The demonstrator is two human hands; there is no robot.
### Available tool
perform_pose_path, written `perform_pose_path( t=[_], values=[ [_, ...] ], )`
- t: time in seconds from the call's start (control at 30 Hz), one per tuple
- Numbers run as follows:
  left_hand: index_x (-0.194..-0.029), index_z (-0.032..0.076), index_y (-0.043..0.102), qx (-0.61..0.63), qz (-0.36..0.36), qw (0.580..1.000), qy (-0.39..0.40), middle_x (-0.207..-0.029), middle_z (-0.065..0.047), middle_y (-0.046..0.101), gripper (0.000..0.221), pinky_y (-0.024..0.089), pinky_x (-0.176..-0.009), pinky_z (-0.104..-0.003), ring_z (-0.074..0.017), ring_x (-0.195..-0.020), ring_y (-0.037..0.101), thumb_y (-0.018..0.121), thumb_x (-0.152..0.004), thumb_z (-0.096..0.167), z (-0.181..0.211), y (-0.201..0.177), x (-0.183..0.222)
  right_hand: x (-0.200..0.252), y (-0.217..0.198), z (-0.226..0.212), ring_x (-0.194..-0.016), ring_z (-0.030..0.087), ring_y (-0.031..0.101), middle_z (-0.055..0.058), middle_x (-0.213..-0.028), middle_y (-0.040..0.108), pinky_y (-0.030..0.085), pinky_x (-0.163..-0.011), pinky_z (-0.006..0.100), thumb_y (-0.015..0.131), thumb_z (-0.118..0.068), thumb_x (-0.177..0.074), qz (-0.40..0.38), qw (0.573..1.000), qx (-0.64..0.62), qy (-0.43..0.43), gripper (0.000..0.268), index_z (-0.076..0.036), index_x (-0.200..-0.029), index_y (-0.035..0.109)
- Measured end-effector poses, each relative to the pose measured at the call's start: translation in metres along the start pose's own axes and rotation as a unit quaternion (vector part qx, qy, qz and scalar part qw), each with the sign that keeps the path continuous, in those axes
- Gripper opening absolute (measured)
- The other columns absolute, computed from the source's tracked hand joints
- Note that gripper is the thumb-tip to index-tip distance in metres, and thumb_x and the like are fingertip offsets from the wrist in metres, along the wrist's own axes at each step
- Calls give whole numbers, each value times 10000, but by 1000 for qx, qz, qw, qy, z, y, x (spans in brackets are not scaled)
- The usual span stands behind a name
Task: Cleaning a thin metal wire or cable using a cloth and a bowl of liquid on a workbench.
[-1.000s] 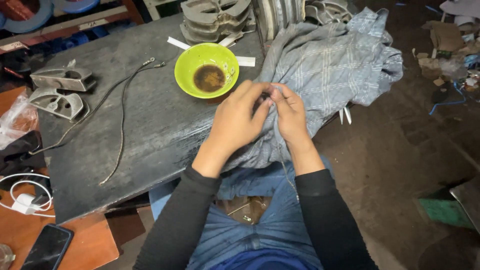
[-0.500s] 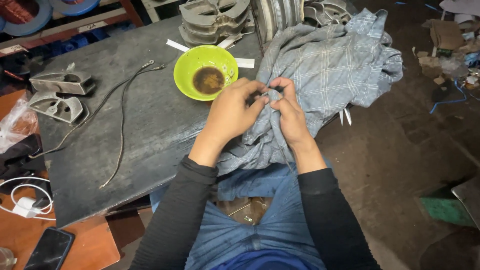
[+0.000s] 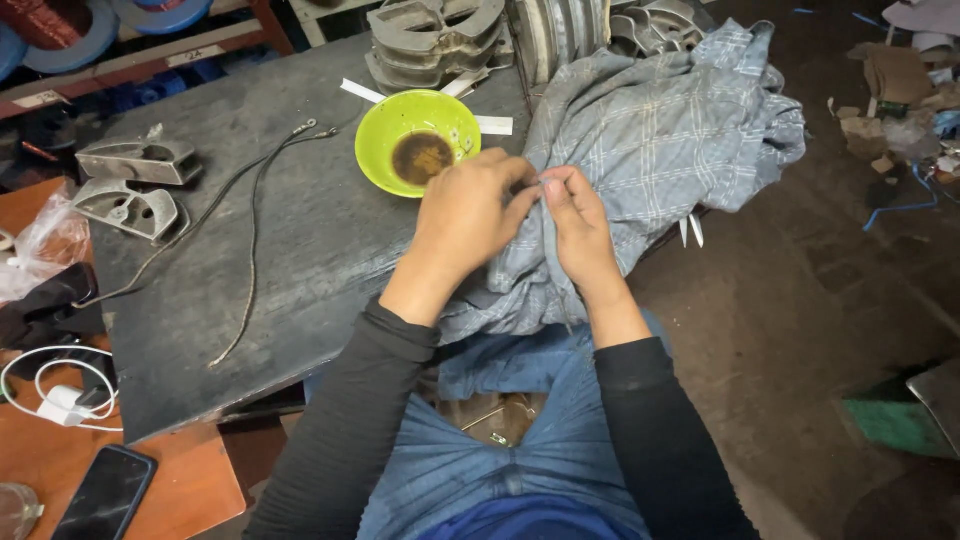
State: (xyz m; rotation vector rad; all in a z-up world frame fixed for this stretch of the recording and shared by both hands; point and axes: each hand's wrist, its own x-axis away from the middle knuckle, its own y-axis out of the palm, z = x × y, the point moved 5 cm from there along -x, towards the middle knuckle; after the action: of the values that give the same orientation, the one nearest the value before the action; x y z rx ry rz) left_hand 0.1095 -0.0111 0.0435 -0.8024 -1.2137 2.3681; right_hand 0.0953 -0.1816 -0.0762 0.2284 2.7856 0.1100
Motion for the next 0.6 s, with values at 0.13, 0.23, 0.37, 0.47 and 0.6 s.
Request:
perform_pose_path(
  t=[0.13,0.23,0.37,0.47,0.6],
  values=[
    [-1026,221,753,-29,-16,999,-12,-966,-59,727,140,608,-795,-574,-399,-937,752,702,-941,319,-4,9,0,2,13,-18,-1062,137,601,94,-1020,710,482,-949,323,532,-297,-1161,-15,997,72,-23,293,-53,-1194,691],
    [-1009,218,752,-38,-28,999,-11,-931,-53,717,142,608,-798,-576,-401,-915,754,679,-925,306,-1,4,0,2,17,-24,-1090,134,579,63,-1092,695,463,-1007,332,551,-272,-1143,-24,998,51,-15,271,-65,-1250,690],
    [-964,166,683,48,45,997,-27,-895,-89,687,116,605,-760,-567,-403,-925,745,681,-922,274,-8,-9,4,3,18,-35,-1056,128,531,22,-1046,621,414,-1008,280,540,-305,-1123,-10,999,34,-8,320,-86,-1285,707],
    [-958,147,668,58,67,996,-28,-873,-101,684,109,604,-744,-562,-403,-906,746,687,-922,249,-11,-7,7,7,26,-38,-1103,140,521,33,-1094,626,403,-1056,308,549,-339,-1125,-28,999,33,-1,351,-91,-1322,702],
    [-1038,127,613,14,33,999,-21,-919,-177,650,192,585,-744,-617,-483,-904,720,568,-1003,311,-10,14,7,5,24,-15,-1008,103,676,42,-1038,738,532,-1004,320,565,-221,-1117,-75,994,-69,30,298,-40,-1328,672]
  ],
)
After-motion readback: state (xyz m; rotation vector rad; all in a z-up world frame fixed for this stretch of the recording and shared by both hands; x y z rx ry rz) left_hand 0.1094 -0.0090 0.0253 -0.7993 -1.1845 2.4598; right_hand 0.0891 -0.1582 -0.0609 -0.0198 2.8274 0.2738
